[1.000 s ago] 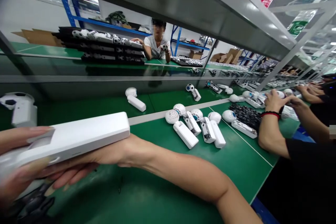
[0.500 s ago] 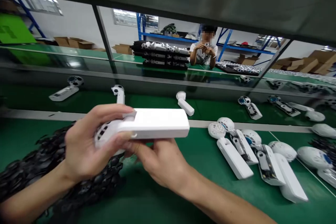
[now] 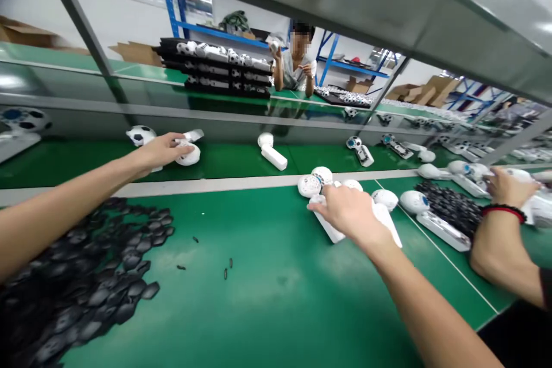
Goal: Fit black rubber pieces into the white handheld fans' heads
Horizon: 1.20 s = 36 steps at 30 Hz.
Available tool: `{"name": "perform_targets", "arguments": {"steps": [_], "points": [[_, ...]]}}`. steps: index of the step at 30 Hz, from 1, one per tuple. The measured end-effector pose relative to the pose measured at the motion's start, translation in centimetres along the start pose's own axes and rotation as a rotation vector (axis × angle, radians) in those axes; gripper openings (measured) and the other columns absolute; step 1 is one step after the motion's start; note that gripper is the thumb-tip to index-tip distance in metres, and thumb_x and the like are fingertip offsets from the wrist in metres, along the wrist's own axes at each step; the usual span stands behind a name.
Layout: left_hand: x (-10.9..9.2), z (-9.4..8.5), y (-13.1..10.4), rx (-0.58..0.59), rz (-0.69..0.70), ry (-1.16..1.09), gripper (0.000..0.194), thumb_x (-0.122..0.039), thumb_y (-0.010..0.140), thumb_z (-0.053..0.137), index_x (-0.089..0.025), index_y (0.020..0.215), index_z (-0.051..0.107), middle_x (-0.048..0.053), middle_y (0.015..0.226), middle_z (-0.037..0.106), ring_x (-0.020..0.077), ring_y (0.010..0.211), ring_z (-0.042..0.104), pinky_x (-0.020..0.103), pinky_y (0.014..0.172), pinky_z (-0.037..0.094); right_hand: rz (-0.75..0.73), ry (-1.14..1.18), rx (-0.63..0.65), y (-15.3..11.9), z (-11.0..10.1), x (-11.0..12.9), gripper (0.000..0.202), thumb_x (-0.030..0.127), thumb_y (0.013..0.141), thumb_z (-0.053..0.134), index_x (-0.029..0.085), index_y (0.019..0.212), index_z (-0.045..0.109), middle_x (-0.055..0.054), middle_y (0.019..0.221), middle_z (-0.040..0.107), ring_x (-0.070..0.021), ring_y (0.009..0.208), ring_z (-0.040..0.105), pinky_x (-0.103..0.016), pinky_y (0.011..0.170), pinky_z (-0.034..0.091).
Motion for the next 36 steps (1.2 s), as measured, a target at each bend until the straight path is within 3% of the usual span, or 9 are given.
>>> {"name": "perform_targets", "arguments": {"steps": [4,6,11,16,19,23,26,32,36], "points": [[-2.5,1.6,-3.4,0.049,0.062,0.074,0.037,-0.033,0.081,0.078,-0.019,0.115,0.073,0.015,0.147,0.068,0.0437,0.156,0.045,0.053,0.129,0.038,-0.02,0.003,0.043,-0.4,2.4,0.9,0.041,0.04,0.106,0.064,0.009,0.132,0.071,-0.023,0.119,0.079,-0.0413,0.108,0.077,-0.038,0.075,0.051],[-4.0,3.1,-5.9,0.149,0.056,0.051,0.043,-0.042,0.088,0.076,-0.021,0.126,0.073,0.014,0.147,0.07,0.0385,0.143,0.061,0.05,0.122,0.048,-0.068,0.062,0.061,-0.5,2.2,1.6,0.04,0.042,0.107,0.059,0.014,0.132,0.073,-0.018,0.114,0.081,-0.0371,0.104,0.078,-0.036,0.075,0.051],[-6.6,7.6,-11.5,0.624,-0.261,-0.456,0.07,-0.067,0.094,0.07,-0.021,0.147,0.061,0.02,0.15,0.067,0.0387,0.129,0.07,0.048,0.098,0.062,-0.249,0.353,-0.284,-2.5,-3.2,7.6,0.04,0.045,0.099,0.069,0.022,0.132,0.076,-0.01,0.104,0.083,-0.0338,0.093,0.078,-0.033,0.07,0.049],[-7.0,3.8,-9.9,0.185,-0.167,-0.81,0.035,-0.049,0.091,0.084,-0.02,0.1,0.068,0.008,0.097,0.076,0.0255,0.087,0.074,0.038,0.076,0.061,-0.608,0.423,-0.503,-6.5,-5.9,16.5,0.064,0.049,0.102,0.073,0.016,0.155,0.061,-0.02,0.121,0.079,-0.0328,0.09,0.077,-0.033,0.06,0.042],[-5.1,-0.3,-8.6,-0.077,-0.108,-0.837,0.027,-0.037,0.092,0.082,-0.02,0.087,0.062,0.001,0.077,0.064,0.015,0.065,0.058,0.031,0.061,0.053,-0.833,0.611,-0.533,-7.5,-5.9,18.4,0.043,0.047,0.109,0.064,0.021,0.143,0.071,-0.012,0.117,0.083,-0.0278,0.092,0.078,-0.033,0.067,0.045],[-3.8,-2.6,-8.1,-0.123,-0.03,-0.857,0.029,-0.037,0.095,0.076,-0.021,0.082,0.056,-0.001,0.073,0.06,0.0122,0.062,0.052,0.029,0.054,0.048,-1.034,0.643,-0.164,-7.5,-4.1,20.6,0.014,0.032,0.106,0.072,0.023,0.103,0.083,-0.003,0.099,0.084,-0.0225,0.086,0.077,-0.032,0.073,0.047],[-3.9,-1.8,-8.5,-0.112,0.081,-0.872,0.033,-0.041,0.09,0.085,-0.021,0.087,0.058,-0.001,0.077,0.062,0.013,0.065,0.056,0.029,0.057,0.052,-1.148,0.507,0.107,-8.6,-2.1,22.9,0.013,0.034,0.102,0.079,0.023,0.104,0.083,-0.006,0.108,0.083,-0.0251,0.097,0.078,-0.032,0.074,0.047],[-4.1,2.2,-9.6,0.113,0.086,-0.806,0.038,-0.043,0.085,0.089,-0.02,0.1,0.063,0.003,0.086,0.07,0.0168,0.072,0.067,0.029,0.061,0.053,-1.085,0.461,0.192,-9.2,0.2,24.8,0.002,0.022,0.1,0.08,0.021,0.102,0.08,-0.005,0.105,0.081,-0.0239,0.098,0.075,-0.03,0.07,0.041],[-5.0,1.7,-9.8,0.155,0.138,-0.533,0.031,-0.045,0.088,0.085,-0.02,0.098,0.069,0.006,0.094,0.074,0.019,0.08,0.068,0.027,0.061,0.049,-1.089,0.663,0.296,-8.8,0.1,24.3,0.01,0.017,0.098,0.08,0.019,0.09,0.075,-0.004,0.094,0.081,-0.0199,0.085,0.075,-0.028,0.07,0.044]]}}
Point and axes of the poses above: each hand's wrist, its own y-axis towards the middle knuckle, its own z-axis out of the palm, x = y × z, the point moved 6 cm from there along y, towards the middle knuckle
